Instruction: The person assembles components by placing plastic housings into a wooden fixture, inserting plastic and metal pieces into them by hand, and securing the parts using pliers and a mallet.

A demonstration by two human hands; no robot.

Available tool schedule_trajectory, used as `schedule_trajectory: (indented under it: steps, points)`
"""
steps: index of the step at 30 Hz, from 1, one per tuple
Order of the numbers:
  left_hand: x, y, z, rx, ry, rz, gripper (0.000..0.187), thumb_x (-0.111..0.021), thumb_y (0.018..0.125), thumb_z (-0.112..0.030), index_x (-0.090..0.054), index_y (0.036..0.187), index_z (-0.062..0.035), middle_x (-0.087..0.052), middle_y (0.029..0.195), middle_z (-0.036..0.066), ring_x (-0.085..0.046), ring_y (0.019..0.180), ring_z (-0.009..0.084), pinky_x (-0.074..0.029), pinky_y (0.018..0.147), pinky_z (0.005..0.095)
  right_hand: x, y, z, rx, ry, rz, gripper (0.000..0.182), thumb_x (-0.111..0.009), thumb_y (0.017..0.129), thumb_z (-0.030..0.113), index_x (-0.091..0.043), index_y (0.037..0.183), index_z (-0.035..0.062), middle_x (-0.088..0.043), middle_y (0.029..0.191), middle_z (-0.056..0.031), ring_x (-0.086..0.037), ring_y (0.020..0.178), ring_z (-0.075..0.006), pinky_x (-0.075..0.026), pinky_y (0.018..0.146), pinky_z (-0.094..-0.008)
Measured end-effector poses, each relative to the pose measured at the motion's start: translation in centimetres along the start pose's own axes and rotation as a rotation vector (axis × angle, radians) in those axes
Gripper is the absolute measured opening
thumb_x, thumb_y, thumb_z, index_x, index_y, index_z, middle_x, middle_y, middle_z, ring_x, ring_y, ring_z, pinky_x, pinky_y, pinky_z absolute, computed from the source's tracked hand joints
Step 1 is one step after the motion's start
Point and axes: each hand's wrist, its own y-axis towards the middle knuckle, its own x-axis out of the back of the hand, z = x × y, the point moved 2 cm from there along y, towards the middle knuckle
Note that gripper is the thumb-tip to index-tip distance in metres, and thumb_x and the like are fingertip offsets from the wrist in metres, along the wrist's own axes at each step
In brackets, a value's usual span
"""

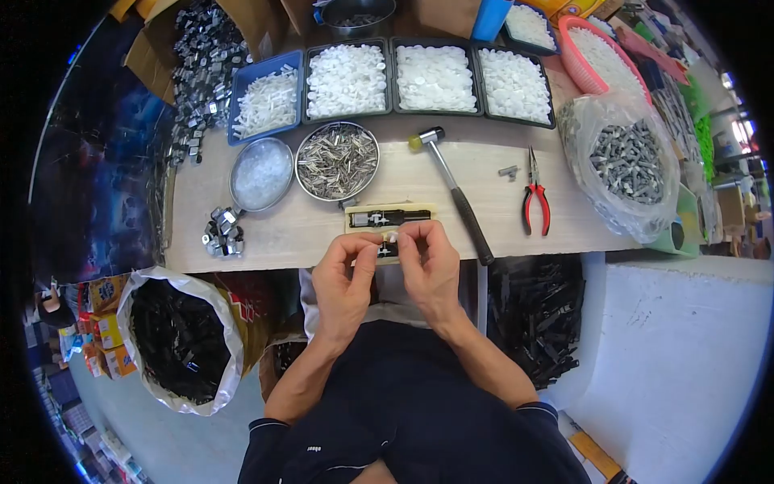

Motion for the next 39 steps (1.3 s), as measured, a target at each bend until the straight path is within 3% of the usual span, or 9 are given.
schedule_trajectory:
  steps: [11,14,17,20,23,26,32,35,39]
  points:
    - [-0.1,-0.8,-0.1,-0.021,0.085,-0.074,0.007,-0.069,0.095,-0.004,-0.066,0.096,0.0028,-0.075,0.097,0.013,-0.071,0.087,0.0181,-0.054,0.078,0.0297,-0.8,-1.4,0.5,0.033,-0.062,-0.012,0.007,-0.064,0.099,0.003,-0.059,0.101,-0.0018,-0.067,0.092,-0.0053,-0.060,0.081,-0.0079,-0.051,0.072,-0.0246]
    - [-0.2,-0.9,0.5,-0.115,0.104,-0.076,0.006,-0.067,0.099,-0.004,-0.067,0.101,0.0021,-0.073,0.102,0.006,-0.059,0.081,0.0079,-0.049,0.071,0.0235,-1.0,-1.6,0.5,0.059,-0.106,-0.029,0.008,-0.065,0.097,0.001,-0.060,0.101,-0.0017,-0.068,0.093,-0.0081,-0.064,0.081,-0.0117,-0.053,0.073,-0.0274]
    - [-0.3,-1.2,0.1,-0.282,0.266,-0.119,0.007,-0.067,0.099,-0.004,-0.066,0.101,0.0020,-0.073,0.100,0.009,-0.062,0.080,0.0121,-0.051,0.071,0.0262,-1.0,-1.6,0.3,0.399,-0.317,-0.028,0.010,-0.066,0.094,-0.001,-0.060,0.102,-0.0021,-0.068,0.093,-0.0106,-0.067,0.082,-0.0165,-0.055,0.074,-0.0309]
    - [-0.1,-1.0,0.0,-0.345,0.336,-0.114,0.009,-0.067,0.099,-0.007,-0.066,0.100,0.0019,-0.072,0.098,0.011,-0.064,0.079,0.0148,-0.051,0.071,0.0276,-1.1,-1.7,0.7,0.432,-0.337,-0.017,0.014,-0.068,0.091,-0.002,-0.061,0.103,-0.0011,-0.067,0.094,-0.0126,-0.069,0.084,-0.0225,-0.056,0.076,-0.0330]
    - [0.9,-0.5,0.1,-0.196,0.307,-0.009,0.015,-0.066,0.101,-0.012,-0.066,0.098,0.0022,-0.071,0.091,0.007,-0.062,0.079,0.0119,-0.050,0.070,0.0265,-0.3,-1.2,1.2,0.129,-0.170,0.130,0.014,-0.068,0.091,-0.002,-0.061,0.104,0.0001,-0.066,0.094,-0.0126,-0.069,0.084,-0.0253,-0.056,0.075,-0.0326]
    - [1.5,-0.2,0.6,0.074,0.121,0.092,0.019,-0.065,0.103,-0.016,-0.067,0.098,0.0019,-0.067,0.082,0.002,-0.058,0.075,0.0079,-0.047,0.066,0.0242,1.2,-0.2,0.9,0.149,-0.135,0.366,0.016,-0.069,0.091,-0.003,-0.062,0.104,0.0013,-0.066,0.095,-0.0123,-0.068,0.084,-0.0281,-0.055,0.075,-0.0332]
    - [1.8,0.3,0.5,0.141,0.177,0.245,0.018,-0.065,0.103,-0.017,-0.069,0.096,-0.0008,-0.063,0.075,-0.002,-0.053,0.070,0.0034,-0.042,0.061,0.0222,2.3,0.8,2.3,0.303,-0.345,0.585,0.015,-0.069,0.089,-0.003,-0.061,0.101,0.0015,-0.063,0.092,-0.0117,-0.065,0.085,-0.0293,-0.052,0.076,-0.0364]
    - [1.9,0.6,0.3,0.067,0.233,0.288,0.021,-0.063,0.104,-0.018,-0.070,0.095,-0.0006,-0.065,0.076,0.003,-0.056,0.069,0.0071,-0.044,0.062,0.0244,2.1,0.9,2.4,0.334,-0.375,0.564,0.013,-0.068,0.088,-0.002,-0.060,0.098,0.0020,-0.062,0.088,-0.0124,-0.063,0.081,-0.0316,-0.050,0.072,-0.0381]
    - [1.2,0.7,0.8,-0.309,0.458,0.066,0.014,-0.067,0.098,-0.012,-0.070,0.102,0.0002,-0.069,0.091,0.013,-0.065,0.084,0.0243,-0.051,0.074,0.0350,1.9,2.6,1.5,0.502,-0.529,0.415,0.013,-0.071,0.085,0.000,-0.061,0.094,0.0035,-0.062,0.085,-0.0122,-0.062,0.077,-0.0333,-0.049,0.069,-0.0413]
